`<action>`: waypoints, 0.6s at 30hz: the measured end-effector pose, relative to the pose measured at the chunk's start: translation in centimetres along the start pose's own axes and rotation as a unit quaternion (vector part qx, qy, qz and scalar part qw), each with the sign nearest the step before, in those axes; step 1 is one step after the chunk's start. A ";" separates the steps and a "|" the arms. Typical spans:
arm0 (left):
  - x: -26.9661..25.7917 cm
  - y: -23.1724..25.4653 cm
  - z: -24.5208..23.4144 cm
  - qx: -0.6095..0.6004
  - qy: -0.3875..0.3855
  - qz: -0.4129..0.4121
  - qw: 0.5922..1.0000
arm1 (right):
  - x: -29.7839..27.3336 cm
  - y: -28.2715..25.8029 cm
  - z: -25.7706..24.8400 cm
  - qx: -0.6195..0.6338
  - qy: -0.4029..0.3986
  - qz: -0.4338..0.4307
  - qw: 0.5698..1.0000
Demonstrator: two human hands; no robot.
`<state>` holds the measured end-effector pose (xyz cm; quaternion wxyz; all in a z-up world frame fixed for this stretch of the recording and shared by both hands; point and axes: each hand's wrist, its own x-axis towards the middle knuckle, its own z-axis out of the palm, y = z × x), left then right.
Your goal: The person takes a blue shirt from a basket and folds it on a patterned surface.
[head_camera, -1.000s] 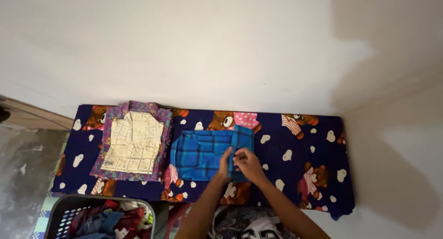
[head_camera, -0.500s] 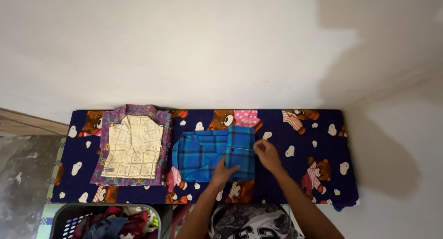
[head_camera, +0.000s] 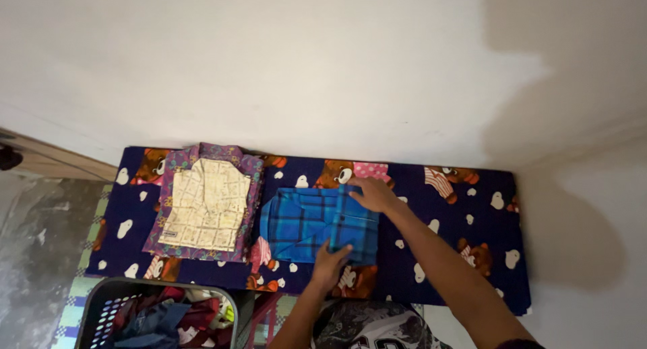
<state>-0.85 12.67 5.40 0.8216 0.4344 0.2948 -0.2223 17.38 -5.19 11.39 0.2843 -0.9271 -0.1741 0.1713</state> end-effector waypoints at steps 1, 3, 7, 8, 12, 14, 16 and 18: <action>0.3 -1.0 -0.4 -0.015 -0.033 0.025 0.999 | 0.4 0.3 0.1 0.002 -0.017 0.006 1.000; 1.0 -2.4 -1.2 -0.031 -0.064 0.054 0.996 | 1.3 1.3 0.8 0.002 -0.036 0.009 0.999; 1.2 -2.5 -1.5 -0.022 -0.047 0.038 0.998 | 3.0 3.9 2.5 0.009 -0.020 -0.091 0.996; 0.9 -2.3 -1.4 -0.031 -0.037 0.028 0.998 | 3.3 4.2 2.9 0.031 -0.036 -0.094 0.994; -0.2 -0.6 -2.2 -0.047 -0.044 0.024 0.998 | 3.8 3.9 2.9 0.054 -0.015 -0.120 0.991; -0.6 -0.2 -2.7 -0.034 -0.062 0.045 0.996 | 3.8 3.0 2.4 0.072 -0.080 -0.006 0.994; -0.9 0.1 -3.0 -0.038 -0.051 0.035 0.997 | 4.1 1.6 2.1 0.099 -0.049 -0.068 0.992; -1.2 0.3 -3.4 -0.042 -0.040 0.024 0.998 | 4.2 0.2 1.8 0.127 -0.019 -0.128 0.983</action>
